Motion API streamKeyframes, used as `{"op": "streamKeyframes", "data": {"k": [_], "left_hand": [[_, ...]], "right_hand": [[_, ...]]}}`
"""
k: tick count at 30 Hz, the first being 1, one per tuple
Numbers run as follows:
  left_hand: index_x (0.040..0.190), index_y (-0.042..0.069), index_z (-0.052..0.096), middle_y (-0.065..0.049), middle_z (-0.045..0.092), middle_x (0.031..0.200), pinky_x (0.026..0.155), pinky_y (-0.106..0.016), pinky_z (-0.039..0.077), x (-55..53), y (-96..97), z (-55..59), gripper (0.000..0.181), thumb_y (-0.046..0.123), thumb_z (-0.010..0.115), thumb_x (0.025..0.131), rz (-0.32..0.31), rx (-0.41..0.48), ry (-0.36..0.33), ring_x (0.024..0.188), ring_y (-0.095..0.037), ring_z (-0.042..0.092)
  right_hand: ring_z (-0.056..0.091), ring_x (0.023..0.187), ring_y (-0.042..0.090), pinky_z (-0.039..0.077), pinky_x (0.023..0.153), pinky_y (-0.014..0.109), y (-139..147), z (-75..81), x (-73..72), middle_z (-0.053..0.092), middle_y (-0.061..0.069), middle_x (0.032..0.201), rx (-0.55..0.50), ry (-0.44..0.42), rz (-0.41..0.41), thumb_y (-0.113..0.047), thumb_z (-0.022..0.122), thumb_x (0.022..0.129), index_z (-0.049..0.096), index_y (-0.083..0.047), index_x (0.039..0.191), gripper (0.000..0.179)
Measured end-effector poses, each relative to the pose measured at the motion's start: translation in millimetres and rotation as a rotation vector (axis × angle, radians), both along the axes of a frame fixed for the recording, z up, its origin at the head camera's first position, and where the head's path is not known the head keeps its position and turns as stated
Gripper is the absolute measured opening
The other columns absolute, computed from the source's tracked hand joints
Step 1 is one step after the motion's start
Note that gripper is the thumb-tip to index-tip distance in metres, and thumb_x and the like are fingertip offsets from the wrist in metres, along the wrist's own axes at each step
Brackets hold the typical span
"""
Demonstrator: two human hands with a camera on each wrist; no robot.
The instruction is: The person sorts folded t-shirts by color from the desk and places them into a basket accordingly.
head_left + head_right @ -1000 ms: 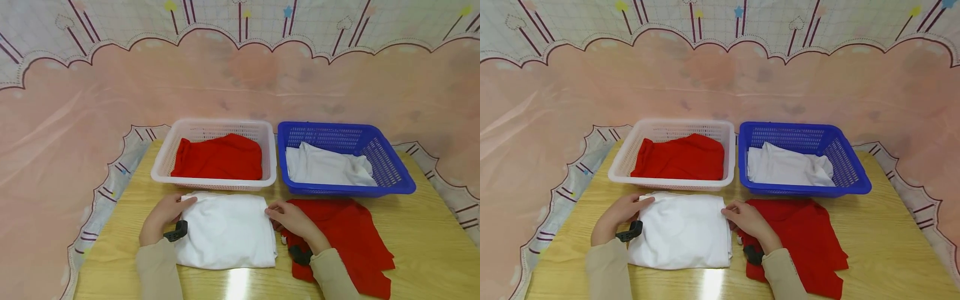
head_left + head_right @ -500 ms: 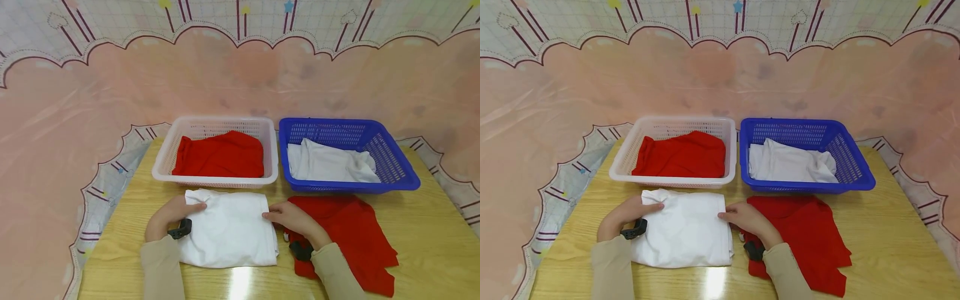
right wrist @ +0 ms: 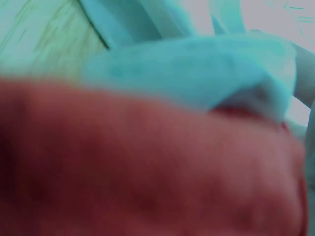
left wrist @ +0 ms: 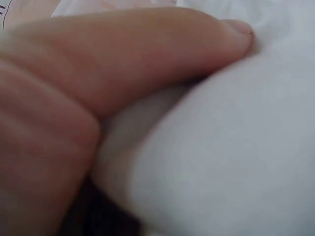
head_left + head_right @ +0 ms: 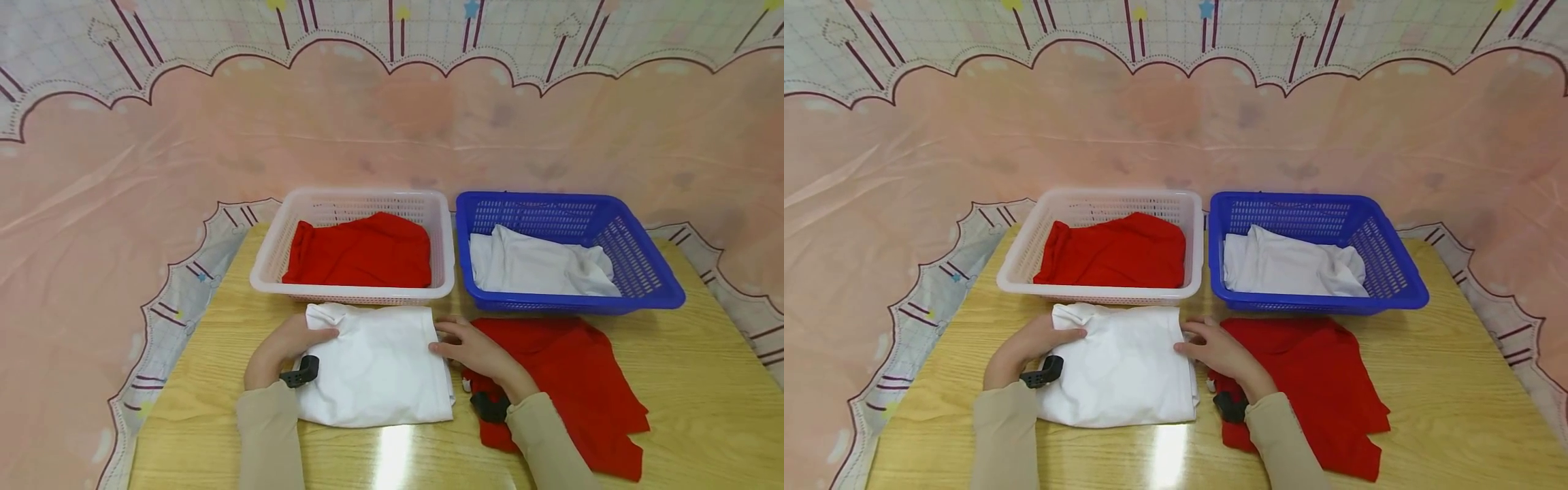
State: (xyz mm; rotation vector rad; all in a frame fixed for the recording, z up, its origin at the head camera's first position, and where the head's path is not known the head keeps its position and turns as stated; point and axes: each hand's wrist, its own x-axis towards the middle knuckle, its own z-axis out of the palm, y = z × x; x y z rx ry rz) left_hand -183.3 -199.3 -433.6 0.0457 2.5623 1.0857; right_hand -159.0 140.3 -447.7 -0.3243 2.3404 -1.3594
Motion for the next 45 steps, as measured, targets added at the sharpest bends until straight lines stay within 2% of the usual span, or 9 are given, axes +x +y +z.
{"op": "streamKeyframes", "data": {"k": [4,8,10,15,19,24,29,36,45], "left_hand": [[0.111,0.001,0.056,-0.011,0.058,0.106,0.087,-0.039,0.039,-0.8,-3.2,-4.5,0.051,0.039,0.066,0.077,0.032,0.027,-0.01,0.096,-0.023,0.052],[0.11,0.001,0.057,-0.011,0.058,0.106,0.087,-0.039,0.039,0.4,-5.0,-6.3,0.051,0.039,0.066,0.077,0.052,0.052,-0.011,0.096,-0.023,0.052],[0.109,0.002,0.057,-0.009,0.059,0.104,0.085,-0.038,0.04,2.0,-3.3,-6.4,0.049,0.039,0.066,0.077,0.068,0.087,-0.026,0.094,-0.022,0.053],[0.106,0.005,0.058,-0.006,0.058,0.102,0.086,-0.036,0.039,4.5,3.9,-9.5,0.044,0.036,0.067,0.077,0.11,0.142,-0.069,0.094,-0.021,0.052],[0.106,0.007,0.058,-0.005,0.058,0.104,0.087,-0.037,0.038,4.8,6.8,-9.9,0.042,0.036,0.067,0.077,0.116,0.113,-0.067,0.096,-0.021,0.05],[0.103,0.009,0.06,-0.004,0.059,0.1,0.085,-0.036,0.038,4.7,10.0,-7.3,0.038,0.036,0.066,0.077,0.095,0.127,-0.047,0.093,-0.02,0.052],[0.106,0.007,0.06,-0.004,0.059,0.101,0.086,-0.036,0.039,4.8,11.9,-6.3,0.037,0.032,0.066,0.078,0.067,0.143,-0.03,0.093,-0.019,0.052],[0.102,0.01,0.059,-0.004,0.059,0.097,0.084,-0.035,0.04,3.0,15.7,-4.6,0.037,0.039,0.063,0.08,0.032,0.12,-0.041,0.09,-0.018,0.053],[0.112,0.014,0.056,-0.002,0.058,0.106,0.09,-0.036,0.038,2.1,19.1,-1.6,0.043,0.041,0.062,0.08,-0.062,0.117,-0.003,0.097,-0.016,0.051]], "right_hand": [[0.049,0.105,0.019,0.041,0.089,0.035,-5,6.9,0.2,0.049,0.002,0.123,-0.053,0.008,0.053,-0.037,0.061,0.083,0.048,-0.014,0.128,0.052],[0.05,0.106,0.021,0.042,0.089,0.036,-10,10.5,1.1,0.052,0.006,0.119,-0.172,-0.056,0.109,-0.027,0.061,0.085,0.042,-0.009,0.13,0.052],[0.051,0.105,0.021,0.043,0.088,0.035,-11,5.4,0.5,0.052,0.006,0.119,-0.198,-0.092,0.129,-0.027,0.062,0.084,0.039,-0.01,0.131,0.054],[0.054,0.095,0.018,0.044,0.083,0.033,-9,-5.9,0.2,0.056,0.001,0.108,-0.119,-0.097,0.154,-0.036,0.062,0.082,0.045,-0.017,0.123,0.049],[0.054,0.09,0.018,0.044,0.08,0.033,-8,-6.9,2.2,0.057,0.0,0.104,-0.095,-0.088,0.153,-0.036,0.062,0.082,0.049,-0.015,0.12,0.045],[0.053,0.093,0.019,0.045,0.079,0.033,-6,-6.3,2.6,0.055,0.003,0.109,-0.16,-0.087,0.133,-0.031,0.06,0.084,0.044,-0.015,0.123,0.045],[0.054,0.095,0.022,0.046,0.08,0.034,-3,-7.6,2.1,0.054,0.007,0.111,-0.228,-0.148,0.107,-0.028,0.059,0.086,0.04,-0.014,0.126,0.047],[0.045,0.109,0.022,0.036,0.095,0.04,0,-12.3,-0.8,0.044,0.008,0.125,-0.249,-0.15,-0.022,-0.026,0.057,0.086,0.025,-0.012,0.14,0.064],[0.044,0.107,0.024,0.035,0.094,0.04,0,-12.0,-1.7,0.046,0.009,0.121,-0.343,-0.16,-0.096,-0.019,0.052,0.089,0.037,-0.013,0.132,0.045]]}}
